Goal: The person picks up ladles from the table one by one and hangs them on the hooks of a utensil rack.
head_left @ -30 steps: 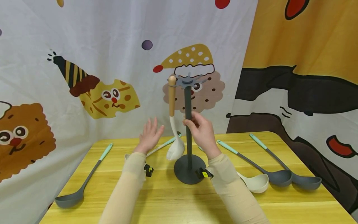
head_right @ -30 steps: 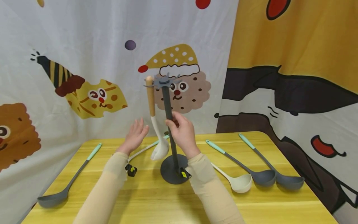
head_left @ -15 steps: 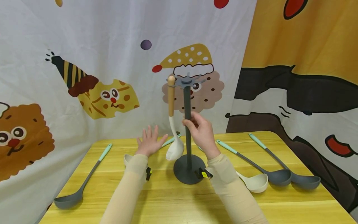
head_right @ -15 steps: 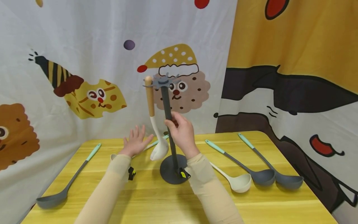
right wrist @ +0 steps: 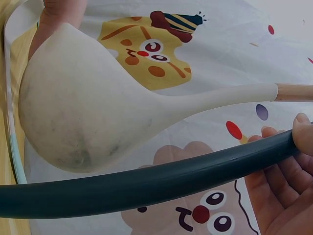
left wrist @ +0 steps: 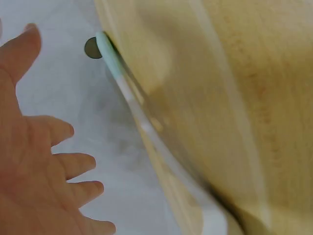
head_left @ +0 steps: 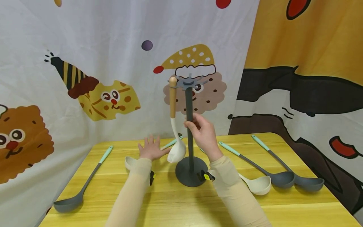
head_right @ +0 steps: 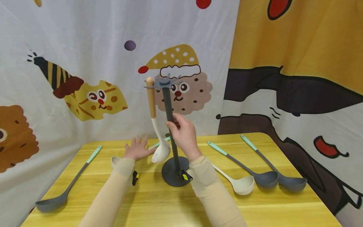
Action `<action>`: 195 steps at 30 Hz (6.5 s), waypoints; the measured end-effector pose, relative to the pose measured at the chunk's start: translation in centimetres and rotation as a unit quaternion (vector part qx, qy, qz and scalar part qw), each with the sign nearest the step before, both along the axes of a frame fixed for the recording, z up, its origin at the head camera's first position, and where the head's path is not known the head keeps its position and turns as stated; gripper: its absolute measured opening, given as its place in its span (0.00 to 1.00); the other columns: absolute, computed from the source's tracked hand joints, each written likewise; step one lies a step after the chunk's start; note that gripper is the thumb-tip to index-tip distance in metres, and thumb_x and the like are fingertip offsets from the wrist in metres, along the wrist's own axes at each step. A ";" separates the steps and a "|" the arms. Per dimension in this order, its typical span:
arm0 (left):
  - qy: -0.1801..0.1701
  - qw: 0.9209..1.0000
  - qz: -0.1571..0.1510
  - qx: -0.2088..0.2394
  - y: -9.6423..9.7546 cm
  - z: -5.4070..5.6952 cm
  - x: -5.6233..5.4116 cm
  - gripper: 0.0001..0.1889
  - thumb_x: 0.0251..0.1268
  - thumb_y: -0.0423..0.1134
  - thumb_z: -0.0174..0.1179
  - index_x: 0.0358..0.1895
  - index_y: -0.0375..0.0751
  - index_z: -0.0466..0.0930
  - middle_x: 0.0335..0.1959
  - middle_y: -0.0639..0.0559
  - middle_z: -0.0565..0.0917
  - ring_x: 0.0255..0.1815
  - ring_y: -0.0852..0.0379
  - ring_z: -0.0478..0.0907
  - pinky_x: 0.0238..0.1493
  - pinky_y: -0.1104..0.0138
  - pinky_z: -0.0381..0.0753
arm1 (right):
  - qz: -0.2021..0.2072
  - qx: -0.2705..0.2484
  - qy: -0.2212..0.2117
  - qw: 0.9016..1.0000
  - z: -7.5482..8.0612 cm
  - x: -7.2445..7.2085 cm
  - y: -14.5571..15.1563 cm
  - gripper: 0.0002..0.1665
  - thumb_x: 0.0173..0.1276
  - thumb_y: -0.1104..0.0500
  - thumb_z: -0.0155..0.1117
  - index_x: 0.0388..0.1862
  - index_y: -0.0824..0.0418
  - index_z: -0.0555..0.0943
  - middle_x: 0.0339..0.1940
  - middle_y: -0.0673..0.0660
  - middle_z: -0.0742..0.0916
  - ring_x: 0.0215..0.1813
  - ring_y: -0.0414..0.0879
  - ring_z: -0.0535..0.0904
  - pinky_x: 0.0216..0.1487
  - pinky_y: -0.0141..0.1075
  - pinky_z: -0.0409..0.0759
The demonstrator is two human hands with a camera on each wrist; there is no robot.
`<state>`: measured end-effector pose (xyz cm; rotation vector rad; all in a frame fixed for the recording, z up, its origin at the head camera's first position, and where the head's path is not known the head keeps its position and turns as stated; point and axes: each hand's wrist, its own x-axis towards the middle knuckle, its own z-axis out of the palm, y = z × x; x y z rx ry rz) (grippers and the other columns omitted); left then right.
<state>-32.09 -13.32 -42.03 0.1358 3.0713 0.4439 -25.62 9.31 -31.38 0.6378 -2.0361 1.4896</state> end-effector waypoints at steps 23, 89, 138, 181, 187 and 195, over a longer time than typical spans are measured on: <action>-0.008 0.999 0.040 0.008 -0.9 -1.7 -0.7 0.26 0.48 0.57 0.72 0.39 0.39 0.78 0.33 0.44 0.79 0.34 0.45 0.77 0.30 0.53 0.78 | -0.007 0.002 -0.004 1.000 0.0 0.0 0.0 0.09 0.71 0.57 0.64 0.46 0.59 0.83 0.35 0.54 0.86 0.35 0.48 0.81 0.39 0.44 0.77; 0.125 0.981 0.049 0.139 -1.9 -0.6 0.0 0.04 0.63 0.30 0.61 0.39 0.39 0.83 0.32 0.47 0.83 0.32 0.48 0.79 0.32 0.53 0.77 | -0.010 0.001 -0.003 1.000 -0.2 0.0 -0.1 0.11 0.71 0.56 0.63 0.48 0.59 0.83 0.35 0.55 0.86 0.35 0.50 0.81 0.39 0.44 0.77; 0.347 0.848 -0.012 0.400 0.6 6.8 5.7 0.06 0.62 0.27 0.66 0.40 0.33 0.81 0.35 0.42 0.83 0.39 0.46 0.83 0.39 0.53 0.84 | -0.016 -0.001 0.000 1.000 0.0 0.0 -0.1 0.09 0.72 0.57 0.64 0.47 0.59 0.83 0.34 0.53 0.86 0.36 0.49 0.81 0.40 0.44 0.78; 0.384 0.819 -0.175 0.388 2.1 7.8 11.6 0.12 0.53 0.22 0.71 0.36 0.39 0.79 0.32 0.51 0.81 0.36 0.55 0.83 0.29 0.70 0.83 | -0.025 0.008 -0.004 1.000 -0.1 0.0 -0.1 0.09 0.72 0.59 0.63 0.47 0.61 0.82 0.34 0.54 0.86 0.36 0.47 0.80 0.40 0.43 0.79; 0.388 0.819 -0.189 0.379 2.5 8.2 11.7 0.12 0.52 0.23 0.71 0.36 0.39 0.80 0.32 0.51 0.81 0.37 0.54 0.83 0.28 0.68 0.83 | -0.024 0.008 0.000 1.000 -0.1 0.0 -0.2 0.09 0.72 0.59 0.63 0.47 0.61 0.82 0.35 0.54 0.86 0.36 0.48 0.81 0.41 0.43 0.79; 0.383 0.826 -0.200 0.361 3.0 8.7 11.8 0.12 0.52 0.25 0.73 0.37 0.37 0.80 0.31 0.50 0.81 0.36 0.54 0.82 0.28 0.70 0.83 | -0.026 0.009 -0.001 1.000 -0.2 0.0 -0.2 0.09 0.71 0.59 0.63 0.47 0.62 0.82 0.35 0.54 0.86 0.36 0.48 0.81 0.41 0.43 0.79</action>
